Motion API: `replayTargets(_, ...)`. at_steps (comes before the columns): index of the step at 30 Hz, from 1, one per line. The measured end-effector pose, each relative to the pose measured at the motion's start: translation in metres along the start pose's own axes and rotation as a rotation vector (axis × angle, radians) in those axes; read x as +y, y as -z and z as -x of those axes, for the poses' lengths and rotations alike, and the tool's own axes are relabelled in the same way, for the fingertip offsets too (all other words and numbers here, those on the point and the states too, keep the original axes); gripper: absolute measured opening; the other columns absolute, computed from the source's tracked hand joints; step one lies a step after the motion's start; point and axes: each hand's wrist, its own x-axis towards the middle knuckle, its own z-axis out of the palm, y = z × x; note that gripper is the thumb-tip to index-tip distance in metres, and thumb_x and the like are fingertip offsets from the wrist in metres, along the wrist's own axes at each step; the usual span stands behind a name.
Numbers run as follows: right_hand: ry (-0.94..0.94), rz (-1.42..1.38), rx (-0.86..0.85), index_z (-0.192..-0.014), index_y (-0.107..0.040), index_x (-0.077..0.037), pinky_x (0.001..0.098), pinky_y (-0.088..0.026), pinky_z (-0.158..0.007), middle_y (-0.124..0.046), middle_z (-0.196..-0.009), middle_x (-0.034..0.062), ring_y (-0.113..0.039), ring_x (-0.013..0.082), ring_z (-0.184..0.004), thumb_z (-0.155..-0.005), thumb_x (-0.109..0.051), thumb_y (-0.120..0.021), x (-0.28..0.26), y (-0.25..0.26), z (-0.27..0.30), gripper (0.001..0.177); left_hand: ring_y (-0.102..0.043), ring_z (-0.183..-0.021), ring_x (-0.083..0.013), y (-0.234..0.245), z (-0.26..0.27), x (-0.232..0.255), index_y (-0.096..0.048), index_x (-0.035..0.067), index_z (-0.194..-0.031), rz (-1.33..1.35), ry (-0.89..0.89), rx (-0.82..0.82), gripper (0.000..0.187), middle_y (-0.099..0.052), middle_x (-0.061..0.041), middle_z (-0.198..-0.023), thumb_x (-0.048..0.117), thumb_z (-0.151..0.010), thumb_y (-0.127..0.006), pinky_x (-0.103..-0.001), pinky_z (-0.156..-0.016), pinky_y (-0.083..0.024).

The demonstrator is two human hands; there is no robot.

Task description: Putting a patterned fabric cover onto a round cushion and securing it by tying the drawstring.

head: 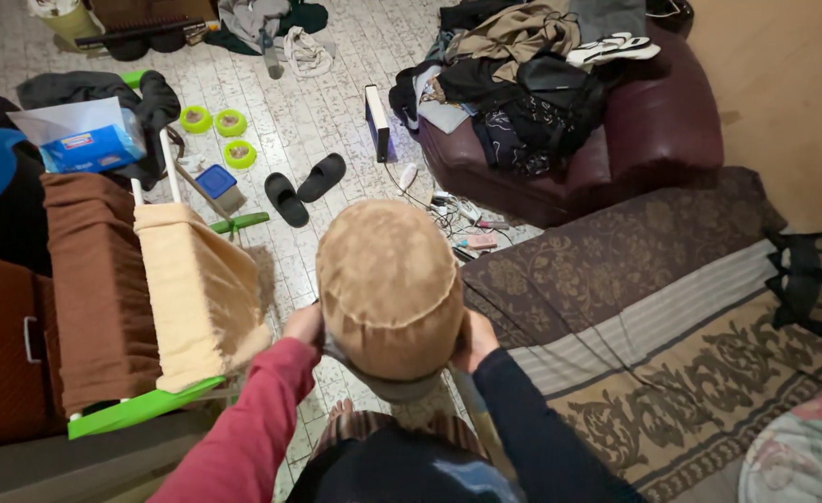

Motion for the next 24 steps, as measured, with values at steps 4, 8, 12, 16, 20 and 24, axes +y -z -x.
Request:
replayTargets(4,0.151,0.16,0.027,-0.121,-0.068,-0.008,0.0442,-0.055,-0.096,-0.073,-0.12,0.0121,-0.069,0.0285,-0.108,-0.1,-0.03,-0.052,-0.013,-0.035,0.026,0.034,-0.068,-0.088,-0.0257,-0.036,0.057,0.025,-0.067,-0.013,-0.118,-0.451,-0.207,0.127,0.056,-0.074,-0.018,-0.103,0.041,-0.105,-0.059,-0.039,-0.076,-0.054)
replayTargets(8,0.318,0.152,0.043,-0.123,-0.067,-0.008,0.0419,-0.056,-0.091,-0.073,-0.118,0.0119,-0.07,0.0275,-0.105,-0.099,-0.035,-0.052,-0.023,-0.013,-0.005,0.039,-0.068,-0.095,-0.0232,-0.048,0.062,0.027,-0.07,-0.006,-0.122,-0.182,-0.442,0.085,0.056,-0.075,-0.017,-0.111,0.044,-0.102,-0.053,-0.036,-0.084,-0.053)
replayTargets(12,0.426,0.094,-0.094,-0.12,-0.066,0.0,0.0424,-0.058,-0.087,-0.073,-0.113,0.0156,-0.071,0.0295,-0.099,-0.101,-0.038,-0.052,-0.039,0.031,-0.052,0.045,-0.064,-0.109,-0.0228,-0.032,0.015,0.009,-0.07,-0.004,-0.127,-0.628,-0.795,0.15,0.055,-0.072,-0.022,-0.118,0.043,-0.108,-0.05,-0.037,-0.099,-0.048)
replayTargets(16,0.646,0.429,-0.116,-0.124,-0.066,0.001,0.0443,-0.057,-0.084,-0.072,-0.115,0.0154,-0.067,0.0265,-0.097,-0.105,-0.027,-0.057,-0.026,0.051,-0.025,0.036,-0.064,-0.115,-0.0184,-0.03,0.08,0.004,-0.069,0.0,-0.128,-0.541,-0.784,0.125,0.053,-0.073,-0.016,-0.121,0.044,-0.103,-0.051,-0.035,-0.101,-0.044)
replayTargets(20,0.667,0.314,-0.113,-0.124,-0.067,0.0,0.0421,-0.057,-0.083,-0.073,-0.113,0.0121,-0.069,0.0242,-0.096,-0.104,-0.026,-0.054,-0.042,0.03,-0.051,0.036,-0.067,-0.102,-0.0215,-0.062,0.078,0.044,-0.071,-0.001,-0.124,-0.389,-0.708,0.112,0.052,-0.078,-0.015,-0.112,0.042,-0.103,-0.051,-0.035,-0.093,-0.05)
replayTargets(24,0.505,0.27,-0.032,-0.123,-0.069,-0.002,0.0401,-0.057,-0.082,-0.074,-0.112,0.0106,-0.069,0.0226,-0.095,-0.103,-0.03,-0.054,0.001,0.01,-0.008,0.037,-0.066,-0.097,-0.0193,-0.02,0.068,0.009,-0.071,-0.002,-0.124,-0.307,-0.632,0.084,0.049,-0.076,-0.015,-0.112,0.04,-0.103,-0.056,-0.035,-0.089,-0.052)
